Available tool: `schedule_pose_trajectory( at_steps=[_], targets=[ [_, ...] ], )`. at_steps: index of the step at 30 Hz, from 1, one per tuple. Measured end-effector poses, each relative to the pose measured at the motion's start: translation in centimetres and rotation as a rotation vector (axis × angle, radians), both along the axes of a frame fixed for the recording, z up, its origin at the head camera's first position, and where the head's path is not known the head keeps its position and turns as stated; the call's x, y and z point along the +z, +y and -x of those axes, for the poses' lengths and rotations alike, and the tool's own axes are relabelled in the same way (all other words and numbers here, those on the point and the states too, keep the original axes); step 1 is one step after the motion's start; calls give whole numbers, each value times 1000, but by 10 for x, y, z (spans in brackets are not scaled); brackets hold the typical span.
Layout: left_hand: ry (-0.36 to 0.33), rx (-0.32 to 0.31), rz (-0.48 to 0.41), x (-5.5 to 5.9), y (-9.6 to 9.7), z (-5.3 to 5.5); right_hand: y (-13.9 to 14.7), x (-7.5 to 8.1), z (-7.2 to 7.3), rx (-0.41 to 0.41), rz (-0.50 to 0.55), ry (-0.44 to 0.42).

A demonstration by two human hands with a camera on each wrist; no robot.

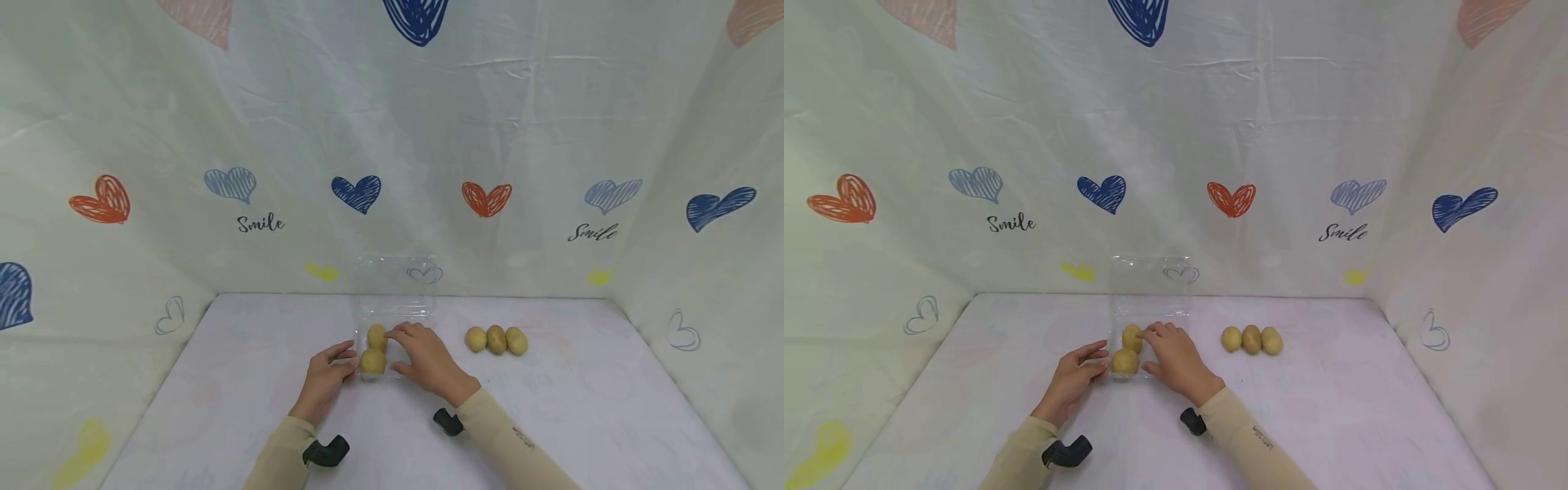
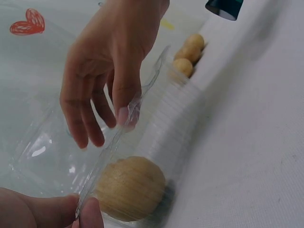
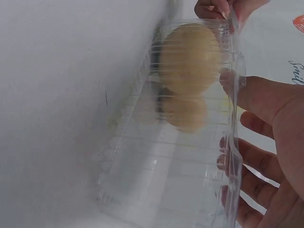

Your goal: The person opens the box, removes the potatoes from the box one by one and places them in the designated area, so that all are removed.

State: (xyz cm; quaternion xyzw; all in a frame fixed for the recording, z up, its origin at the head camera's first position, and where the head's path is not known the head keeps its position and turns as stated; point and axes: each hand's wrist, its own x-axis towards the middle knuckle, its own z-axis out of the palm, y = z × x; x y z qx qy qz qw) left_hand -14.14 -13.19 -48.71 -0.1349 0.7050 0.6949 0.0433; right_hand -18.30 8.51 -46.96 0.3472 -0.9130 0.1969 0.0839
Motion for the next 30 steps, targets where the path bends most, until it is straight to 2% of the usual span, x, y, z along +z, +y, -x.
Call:
schedule_pose_trajectory(
  at_steps=[8, 18, 25, 30],
  targets=[
    [3, -2, 5, 0, 0, 0, -7, -1, 3, 3, -30, 2],
    [17, -3, -5, 2, 0, 1, -16, -2, 8, 48, -35, 45],
    [23, 0, -14, 2, 0, 0, -22, -2, 11, 86, -36, 15],
    [26, -4, -7, 1, -1, -1, -25, -3, 13, 143, -10, -27]
  ],
)
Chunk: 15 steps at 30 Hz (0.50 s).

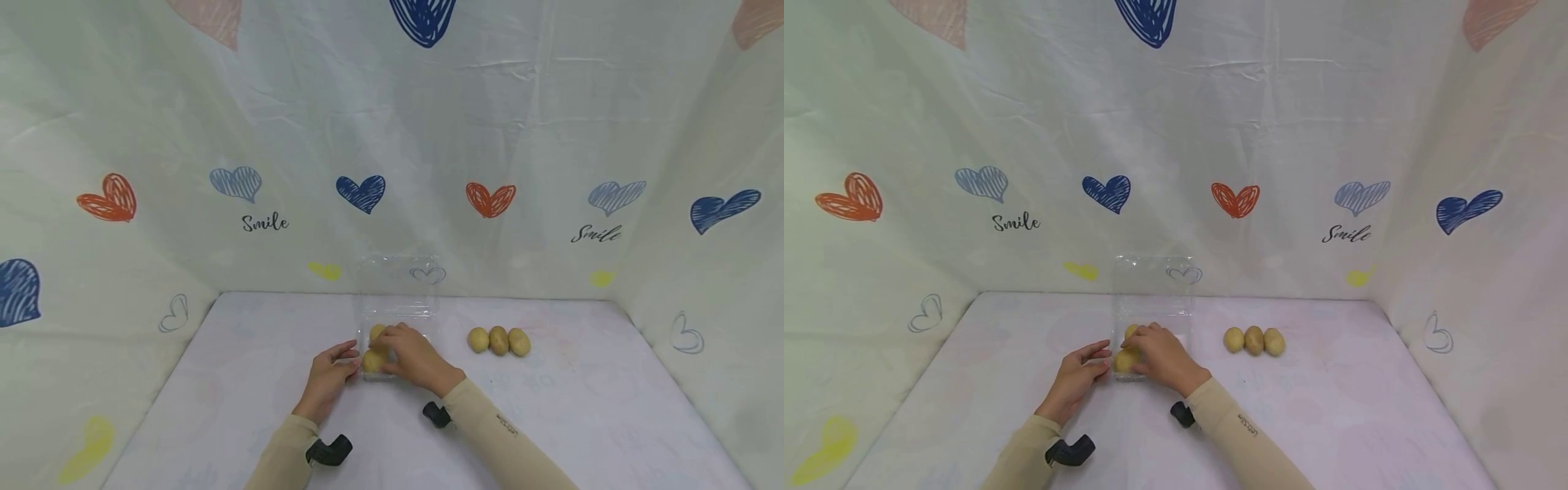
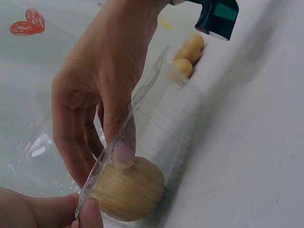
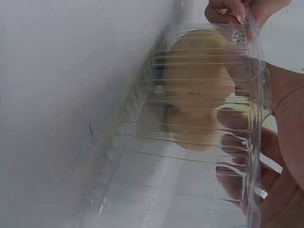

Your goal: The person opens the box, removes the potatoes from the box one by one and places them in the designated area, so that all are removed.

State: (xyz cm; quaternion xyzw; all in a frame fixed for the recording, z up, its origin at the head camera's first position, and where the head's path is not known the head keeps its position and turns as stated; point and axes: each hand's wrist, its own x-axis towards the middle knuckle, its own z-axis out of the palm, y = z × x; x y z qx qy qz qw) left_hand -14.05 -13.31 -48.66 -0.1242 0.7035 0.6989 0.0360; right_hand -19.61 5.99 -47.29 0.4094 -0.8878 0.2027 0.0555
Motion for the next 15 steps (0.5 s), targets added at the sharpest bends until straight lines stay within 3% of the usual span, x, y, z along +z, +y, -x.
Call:
schedule_pose_trajectory(
  at_steps=[15],
  targets=[
    [-2, 6, 5, -1, 0, 1, 0, 3, 8, 119, -82, -83]
  ],
)
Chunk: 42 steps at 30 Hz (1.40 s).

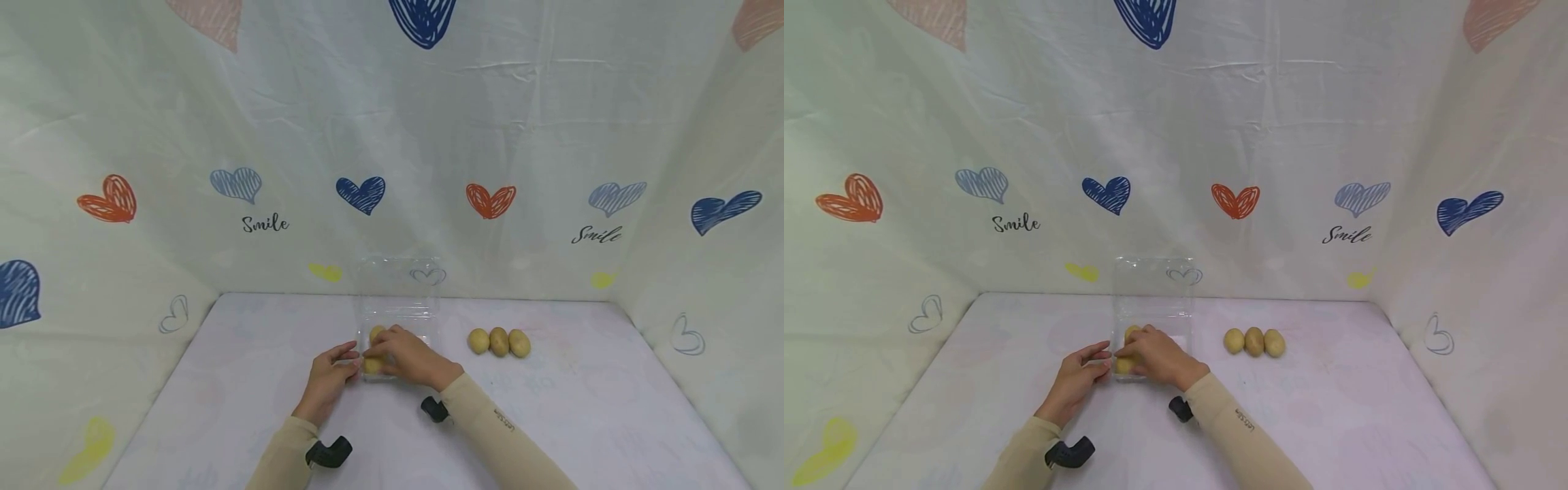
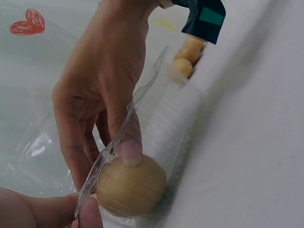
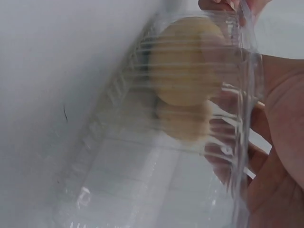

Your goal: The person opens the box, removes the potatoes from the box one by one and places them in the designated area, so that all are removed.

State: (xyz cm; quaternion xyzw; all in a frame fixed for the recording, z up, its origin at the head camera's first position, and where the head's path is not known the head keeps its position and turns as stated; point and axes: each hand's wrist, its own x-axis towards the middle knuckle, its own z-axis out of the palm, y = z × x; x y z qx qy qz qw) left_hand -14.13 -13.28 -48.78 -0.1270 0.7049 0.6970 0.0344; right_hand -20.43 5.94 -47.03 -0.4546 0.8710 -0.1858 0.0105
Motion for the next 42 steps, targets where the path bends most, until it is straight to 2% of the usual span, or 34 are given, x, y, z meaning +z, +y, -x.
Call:
schedule_pose_trajectory(
  at_steps=[6, 14, 23, 28, 33, 38, 42],
  targets=[
    [-4, 4, 20, 0, 1, 0, 7, 3, 3, 31, -28, -22],
    [3, 10, 9, 0, 2, -1, 12, 7, 7, 68, -28, 12],
    [2, 5, 2, 0, 2, -1, 16, 7, 10, 65, -29, -3],
    [-3, 1, 5, 1, 1, 0, 19, 10, 11, 83, -69, -15],
    [-3, 1, 4, 1, 2, 0, 24, 14, 12, 108, -86, 9],
    [-3, 4, 7, 1, 2, -1, 27, 13, 14, 93, -88, 37],
    [-9, 7, 15, 1, 2, -1, 29, 11, 14, 66, -84, 26]
  ],
)
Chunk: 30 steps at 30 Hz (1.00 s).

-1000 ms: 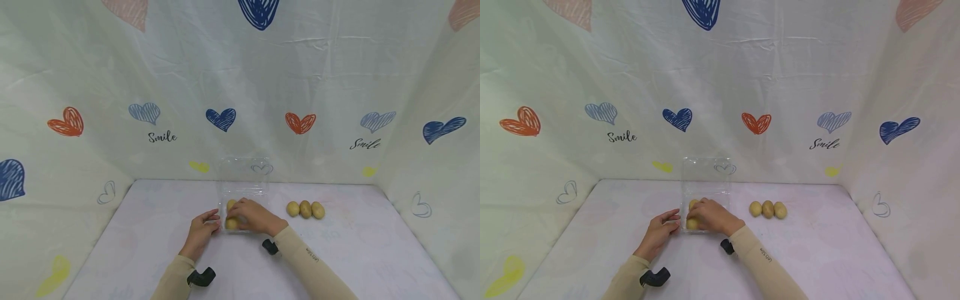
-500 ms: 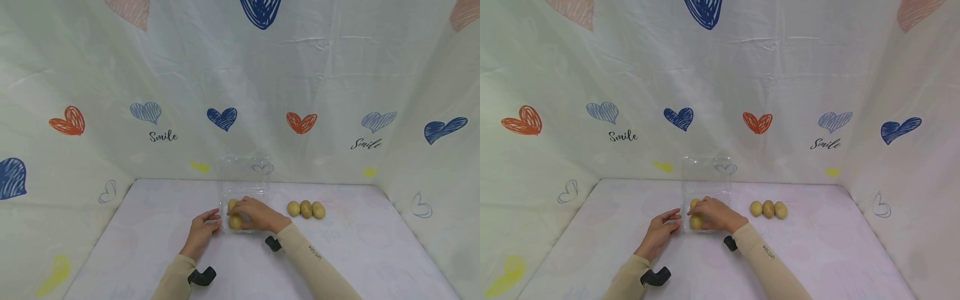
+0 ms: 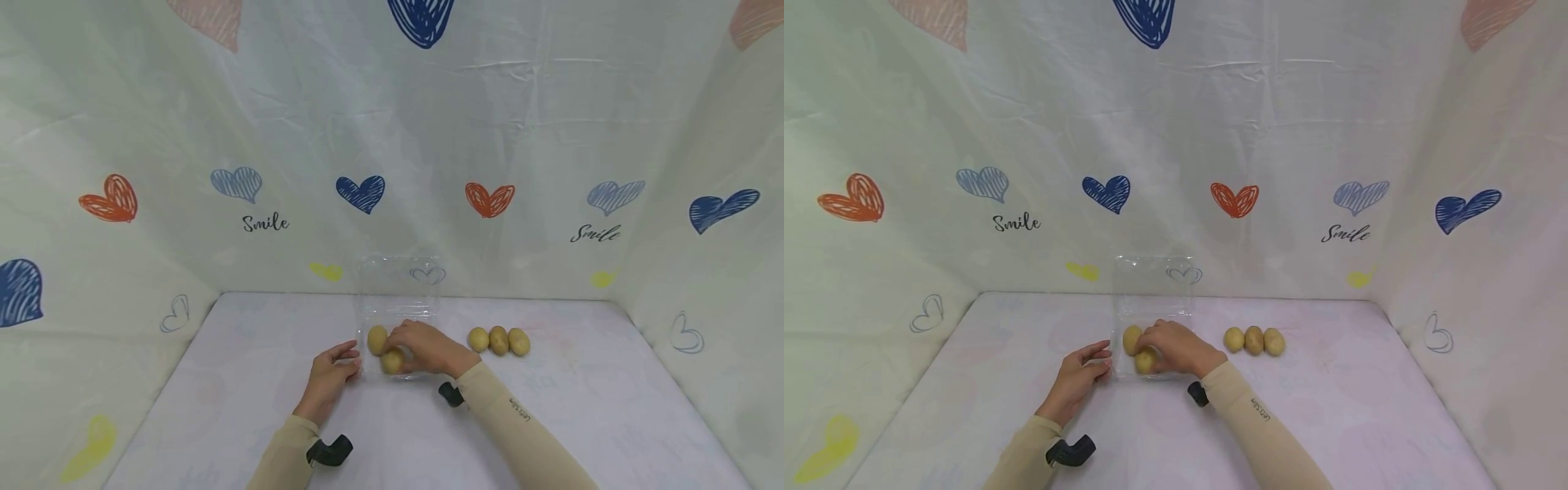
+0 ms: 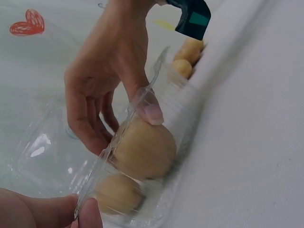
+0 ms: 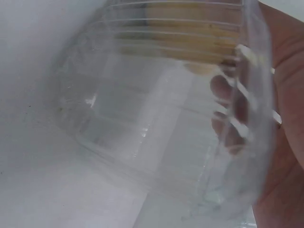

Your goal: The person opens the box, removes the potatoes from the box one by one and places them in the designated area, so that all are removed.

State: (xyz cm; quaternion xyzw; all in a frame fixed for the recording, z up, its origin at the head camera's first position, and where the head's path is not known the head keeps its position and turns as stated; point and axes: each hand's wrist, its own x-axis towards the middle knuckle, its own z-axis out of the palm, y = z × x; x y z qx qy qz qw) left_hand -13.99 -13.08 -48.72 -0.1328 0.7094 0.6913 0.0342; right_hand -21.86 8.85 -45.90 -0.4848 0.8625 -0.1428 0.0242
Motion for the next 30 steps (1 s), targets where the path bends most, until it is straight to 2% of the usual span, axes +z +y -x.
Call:
schedule_pose_trajectory(
  at_steps=[17, 25, 30],
  targets=[
    [-7, -1, 9, 2, 2, -1, 12, -1, 1, -54, -37, -25],
    [-4, -1, 7, 1, 1, 0, 19, -2, -1, -45, -19, 54],
    [-8, 2, 9, 1, 0, 1, 25, 4, -2, -76, -30, 87]
  ],
)
